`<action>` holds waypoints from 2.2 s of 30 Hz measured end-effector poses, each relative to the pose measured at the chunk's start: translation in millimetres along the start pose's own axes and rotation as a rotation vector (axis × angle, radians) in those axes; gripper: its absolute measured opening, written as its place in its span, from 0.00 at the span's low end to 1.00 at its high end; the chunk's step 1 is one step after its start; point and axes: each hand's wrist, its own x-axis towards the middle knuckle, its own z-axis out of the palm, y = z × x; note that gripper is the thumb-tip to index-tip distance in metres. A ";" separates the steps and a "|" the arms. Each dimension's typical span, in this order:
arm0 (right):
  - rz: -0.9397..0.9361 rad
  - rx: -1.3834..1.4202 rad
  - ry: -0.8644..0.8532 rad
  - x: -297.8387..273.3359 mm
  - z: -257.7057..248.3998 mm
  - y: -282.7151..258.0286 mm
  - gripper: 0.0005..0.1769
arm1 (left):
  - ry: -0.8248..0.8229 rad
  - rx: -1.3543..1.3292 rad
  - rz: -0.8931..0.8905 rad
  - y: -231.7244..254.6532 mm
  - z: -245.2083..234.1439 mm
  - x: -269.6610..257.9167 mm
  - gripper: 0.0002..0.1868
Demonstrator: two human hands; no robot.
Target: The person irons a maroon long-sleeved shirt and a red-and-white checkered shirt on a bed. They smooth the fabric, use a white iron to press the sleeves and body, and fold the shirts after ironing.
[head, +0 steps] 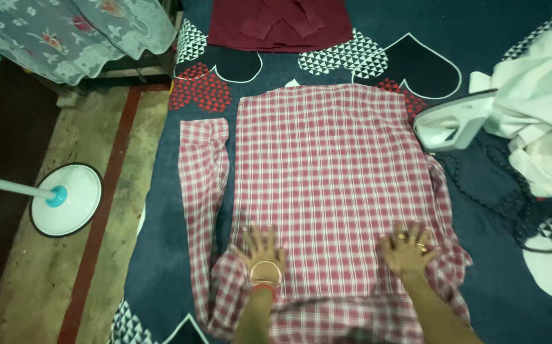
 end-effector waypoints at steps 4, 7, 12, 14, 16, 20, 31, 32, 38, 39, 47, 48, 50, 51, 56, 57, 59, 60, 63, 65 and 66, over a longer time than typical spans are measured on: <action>-0.261 0.100 -0.169 -53.9 -0.9 -1.5 0.43 | 0.333 -0.049 0.365 5.8 13.5 -65.7 0.40; -0.508 0.122 -0.099 -97.4 -16.6 23.6 0.42 | 0.592 0.073 0.772 -16.2 16.1 -113.8 0.39; -0.968 -0.058 0.073 -150.9 -36.4 77.0 0.44 | 0.078 0.019 1.105 -71.5 28.8 -157.7 0.39; -1.048 -0.073 0.001 -162.1 -35.0 83.6 0.47 | 0.057 0.061 1.034 -73.3 39.3 -155.4 0.37; -0.939 -0.119 -0.018 -165.8 -29.5 79.8 0.29 | 0.180 0.087 0.968 -67.0 53.3 -150.7 0.26; -0.837 0.102 -0.081 -174.8 -33.2 75.1 0.20 | 0.119 -0.178 0.830 -64.2 60.5 -155.8 0.18; -0.611 -0.109 -0.220 -184.5 -54.6 71.0 0.26 | -0.297 0.017 0.689 -23.5 -22.0 -201.1 0.25; -0.583 -0.036 -0.086 -180.6 -49.0 65.5 0.26 | -0.227 -0.014 0.703 -11.1 -23.5 -195.3 0.26; -0.205 -0.140 -0.170 -154.8 -56.6 39.1 0.31 | 0.207 -0.173 0.554 61.1 -24.9 -149.8 0.29; -0.221 -0.134 -0.109 -148.1 -67.8 36.0 0.31 | 0.195 -0.151 0.547 71.7 -31.4 -140.3 0.30; -0.229 0.079 0.200 -80.9 -172.2 26.9 0.32 | 0.335 -0.178 0.594 155.4 -110.0 -82.0 0.35; -0.212 0.086 0.214 -74.1 -179.4 27.6 0.31 | 0.337 -0.165 0.593 166.0 -115.6 -77.1 0.36; -0.190 0.097 0.241 -54.5 -193.7 27.2 0.31 | 0.345 -0.142 0.579 188.8 -128.0 -61.7 0.39; -0.198 0.119 0.260 -44.3 -197.5 29.6 0.32 | 0.351 -0.151 0.577 199.2 -129.9 -54.7 0.38; -0.219 0.279 0.371 24.2 -199.7 41.3 0.38 | 0.292 -0.195 0.565 255.9 -124.2 -10.7 0.39; -0.158 0.387 0.381 38.6 -193.1 41.8 0.41 | 0.351 -0.215 0.583 266.4 -116.9 -1.4 0.38; -0.018 0.600 0.384 73.3 -182.8 40.4 0.48 | 0.457 -0.249 0.621 289.4 -103.7 21.2 0.37; -0.033 0.626 0.421 88.7 -177.2 39.8 0.49 | 0.436 -0.231 0.603 299.3 -98.3 33.3 0.38; -0.046 0.709 0.514 117.1 -157.4 41.7 0.51 | 0.370 -0.216 0.572 327.1 -82.6 65.3 0.41; -0.023 0.786 0.545 134.5 -149.3 39.9 0.51 | 0.331 -0.248 0.568 341.0 -78.3 85.9 0.43; -0.020 0.852 0.559 144.7 -145.5 38.8 0.49 | 0.339 -0.240 0.582 347.2 -76.2 96.1 0.43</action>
